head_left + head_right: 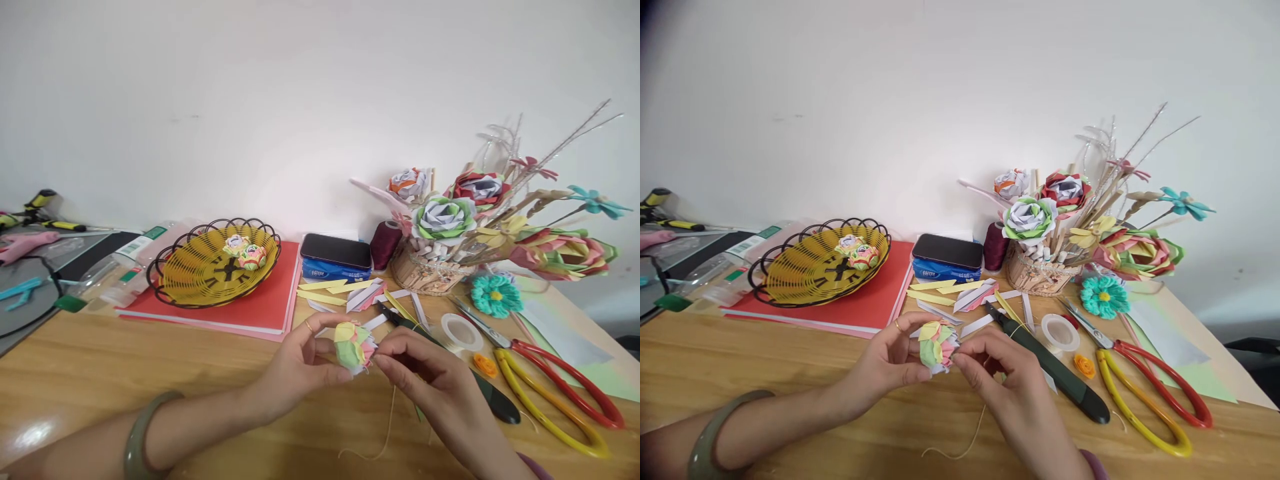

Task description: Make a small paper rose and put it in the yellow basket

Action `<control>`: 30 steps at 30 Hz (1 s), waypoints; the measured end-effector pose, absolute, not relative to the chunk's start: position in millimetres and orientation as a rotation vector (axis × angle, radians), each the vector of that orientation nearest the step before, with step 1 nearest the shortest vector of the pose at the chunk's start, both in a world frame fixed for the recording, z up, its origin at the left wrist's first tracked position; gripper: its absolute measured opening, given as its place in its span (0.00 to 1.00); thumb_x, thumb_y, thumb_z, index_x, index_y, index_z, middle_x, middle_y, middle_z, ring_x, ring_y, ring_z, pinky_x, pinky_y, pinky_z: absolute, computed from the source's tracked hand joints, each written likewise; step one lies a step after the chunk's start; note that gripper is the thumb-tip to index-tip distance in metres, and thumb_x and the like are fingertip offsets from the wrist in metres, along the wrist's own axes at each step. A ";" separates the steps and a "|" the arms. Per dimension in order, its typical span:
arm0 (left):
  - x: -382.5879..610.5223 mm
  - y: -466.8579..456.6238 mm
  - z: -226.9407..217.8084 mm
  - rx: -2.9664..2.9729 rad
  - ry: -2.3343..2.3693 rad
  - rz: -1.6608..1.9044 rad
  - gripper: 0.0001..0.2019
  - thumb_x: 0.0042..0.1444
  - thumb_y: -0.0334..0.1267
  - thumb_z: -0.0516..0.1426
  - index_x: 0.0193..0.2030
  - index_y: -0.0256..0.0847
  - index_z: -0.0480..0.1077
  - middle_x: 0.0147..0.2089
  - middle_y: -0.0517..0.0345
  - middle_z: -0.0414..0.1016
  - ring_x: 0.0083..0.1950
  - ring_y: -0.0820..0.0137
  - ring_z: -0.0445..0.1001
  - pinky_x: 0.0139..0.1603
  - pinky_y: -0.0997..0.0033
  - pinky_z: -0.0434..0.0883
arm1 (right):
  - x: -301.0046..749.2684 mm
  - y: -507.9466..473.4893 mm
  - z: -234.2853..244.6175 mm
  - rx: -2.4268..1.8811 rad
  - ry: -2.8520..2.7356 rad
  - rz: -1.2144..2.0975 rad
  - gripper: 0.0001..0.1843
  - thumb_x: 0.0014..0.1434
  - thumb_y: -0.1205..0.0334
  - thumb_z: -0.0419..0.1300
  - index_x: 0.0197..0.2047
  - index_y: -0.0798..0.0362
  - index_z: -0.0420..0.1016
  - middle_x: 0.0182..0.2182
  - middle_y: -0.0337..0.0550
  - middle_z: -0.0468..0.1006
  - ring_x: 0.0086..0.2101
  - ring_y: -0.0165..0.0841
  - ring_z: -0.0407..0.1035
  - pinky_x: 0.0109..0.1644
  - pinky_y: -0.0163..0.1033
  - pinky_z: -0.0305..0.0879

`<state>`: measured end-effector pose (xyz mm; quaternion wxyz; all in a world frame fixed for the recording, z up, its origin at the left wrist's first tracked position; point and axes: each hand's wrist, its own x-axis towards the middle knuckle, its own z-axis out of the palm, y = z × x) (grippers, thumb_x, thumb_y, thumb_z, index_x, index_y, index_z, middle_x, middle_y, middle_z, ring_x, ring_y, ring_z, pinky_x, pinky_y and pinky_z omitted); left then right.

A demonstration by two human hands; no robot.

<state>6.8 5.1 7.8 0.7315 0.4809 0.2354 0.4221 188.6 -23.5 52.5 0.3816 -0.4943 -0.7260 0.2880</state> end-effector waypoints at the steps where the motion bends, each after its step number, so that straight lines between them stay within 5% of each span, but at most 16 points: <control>1: 6.5 5.6 7.5 1.063 0.524 0.927 0.24 0.44 0.31 0.65 0.49 0.45 0.65 0.45 0.55 0.75 0.43 0.69 0.74 0.41 0.71 0.69 | 189.6 -22.1 51.7 -1.278 -1.838 0.773 0.09 0.58 0.60 0.56 0.28 0.51 0.73 0.25 0.38 0.73 0.25 0.29 0.67 0.26 0.32 0.64; 30: 9.0 7.5 4.8 1.060 0.640 0.915 0.24 0.43 0.33 0.65 0.48 0.46 0.65 0.43 0.58 0.76 0.44 0.69 0.74 0.45 0.70 0.68 | 186.8 -26.4 31.3 -1.196 -2.104 0.306 0.07 0.62 0.69 0.50 0.38 0.54 0.69 0.32 0.43 0.73 0.31 0.30 0.70 0.34 0.34 0.66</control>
